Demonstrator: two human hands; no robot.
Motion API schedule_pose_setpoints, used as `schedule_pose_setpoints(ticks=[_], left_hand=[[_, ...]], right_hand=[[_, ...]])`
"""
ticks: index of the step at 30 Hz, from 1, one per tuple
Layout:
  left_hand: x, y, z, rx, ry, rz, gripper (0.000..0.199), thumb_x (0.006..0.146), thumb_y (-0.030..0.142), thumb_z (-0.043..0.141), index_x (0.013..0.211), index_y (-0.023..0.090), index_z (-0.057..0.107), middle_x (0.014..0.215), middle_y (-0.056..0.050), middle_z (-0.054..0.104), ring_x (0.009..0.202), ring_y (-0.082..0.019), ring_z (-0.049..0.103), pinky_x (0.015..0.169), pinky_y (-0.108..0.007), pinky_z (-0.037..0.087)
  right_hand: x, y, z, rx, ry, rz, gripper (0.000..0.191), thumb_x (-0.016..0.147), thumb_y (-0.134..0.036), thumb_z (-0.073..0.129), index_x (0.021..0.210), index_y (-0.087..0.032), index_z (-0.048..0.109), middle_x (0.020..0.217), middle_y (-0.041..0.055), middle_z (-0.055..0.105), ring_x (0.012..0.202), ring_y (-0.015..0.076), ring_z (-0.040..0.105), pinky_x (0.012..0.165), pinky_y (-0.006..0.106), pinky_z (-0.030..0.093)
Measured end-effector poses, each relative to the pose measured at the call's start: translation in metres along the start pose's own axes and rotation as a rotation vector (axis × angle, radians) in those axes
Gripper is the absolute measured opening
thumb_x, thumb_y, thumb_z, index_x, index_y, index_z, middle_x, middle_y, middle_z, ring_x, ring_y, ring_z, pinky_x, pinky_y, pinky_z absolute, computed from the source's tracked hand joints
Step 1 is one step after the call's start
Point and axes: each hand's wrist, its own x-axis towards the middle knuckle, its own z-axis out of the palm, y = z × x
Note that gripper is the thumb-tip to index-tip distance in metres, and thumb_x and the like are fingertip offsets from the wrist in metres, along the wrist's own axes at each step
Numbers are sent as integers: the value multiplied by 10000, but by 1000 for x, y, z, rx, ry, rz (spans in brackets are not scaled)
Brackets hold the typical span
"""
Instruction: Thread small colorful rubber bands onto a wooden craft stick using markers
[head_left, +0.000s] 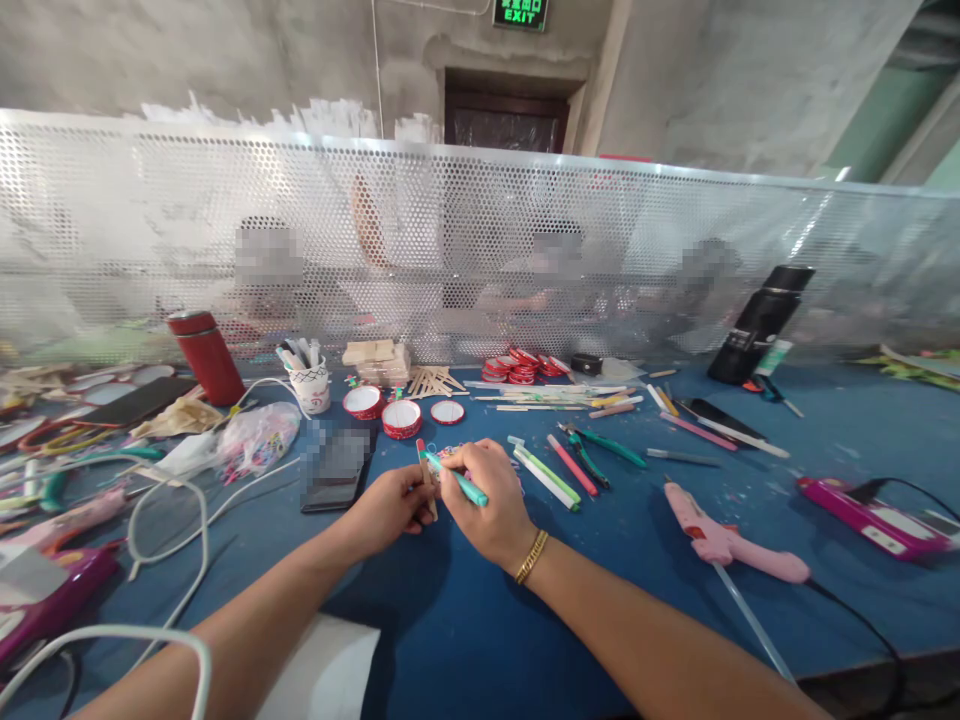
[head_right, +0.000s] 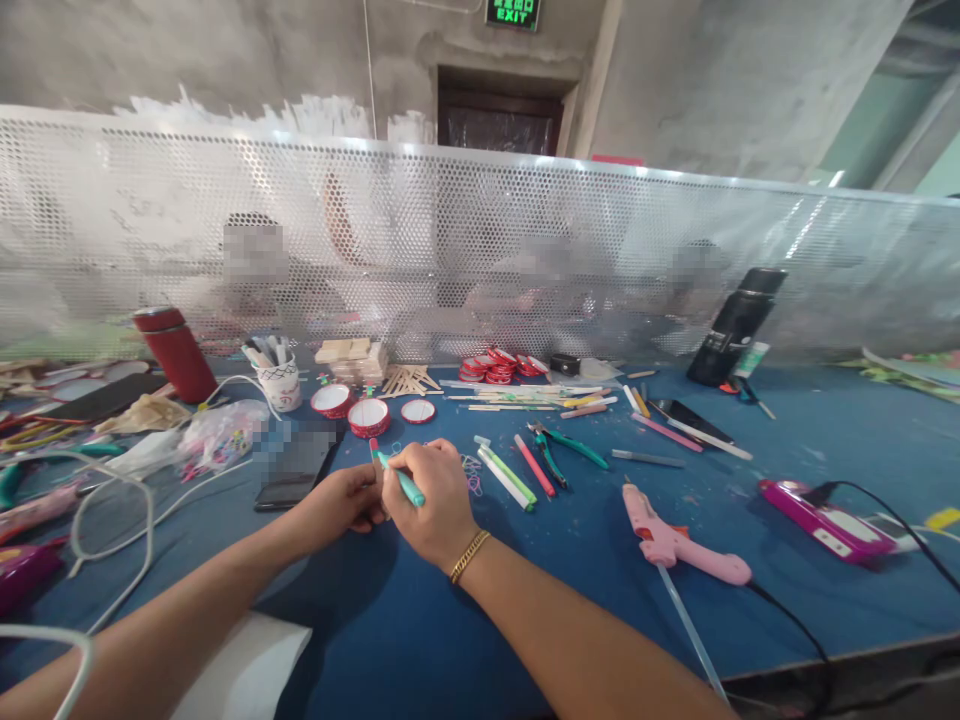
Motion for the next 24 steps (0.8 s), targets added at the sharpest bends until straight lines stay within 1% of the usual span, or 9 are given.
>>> schedule_pose_setpoints(ticks=[4,9,14,17,21,24], left_hand=[[1,-1,-1,8,6,9,286,742,448,618,764,175,532,603,18,582,553,-104,572,497,-196,444],[3,-4,-1,27,-8,25,269,760,438,597,782,172,566,638,3,609,557,-105,579,493,-197,441],[3,-6,-2,23,-1,34,272,762,440,601,774,175,540,626,9,604,561,-106,583,496,-191,444],[3,-8,-2,27,2,41,280,773,446,594,791,170,555,632,3,609,560,-106,583,492,-188,445],[3,-7,-2,20,-2,35,286,768,449,603,802,167,577,674,-10,629,556,-97,582,487,-177,439],[3,-6,-2,16,-3,30,278,764,441,609,798,168,575,658,-4,623,554,-96,579,484,-173,431]], right_hand=[[0,0,1,22,-30,-28,50,869,-203,510,856,-216,556,776,5,643,742,160,572,829,343,407],[-1,3,1,-17,1,12,55,876,-208,503,845,-217,547,784,13,640,766,168,583,849,356,401],[0,0,1,21,-13,-17,44,865,-200,514,861,-219,554,779,7,645,744,163,575,844,350,401],[0,0,1,6,-31,-9,43,864,-199,519,847,-220,553,770,2,645,737,161,574,836,344,401],[0,2,-1,-27,-12,16,65,867,-195,505,828,-218,551,761,5,641,749,162,588,838,343,402],[0,1,-1,-5,-2,2,62,864,-197,506,831,-218,554,755,2,639,728,158,580,844,347,403]])
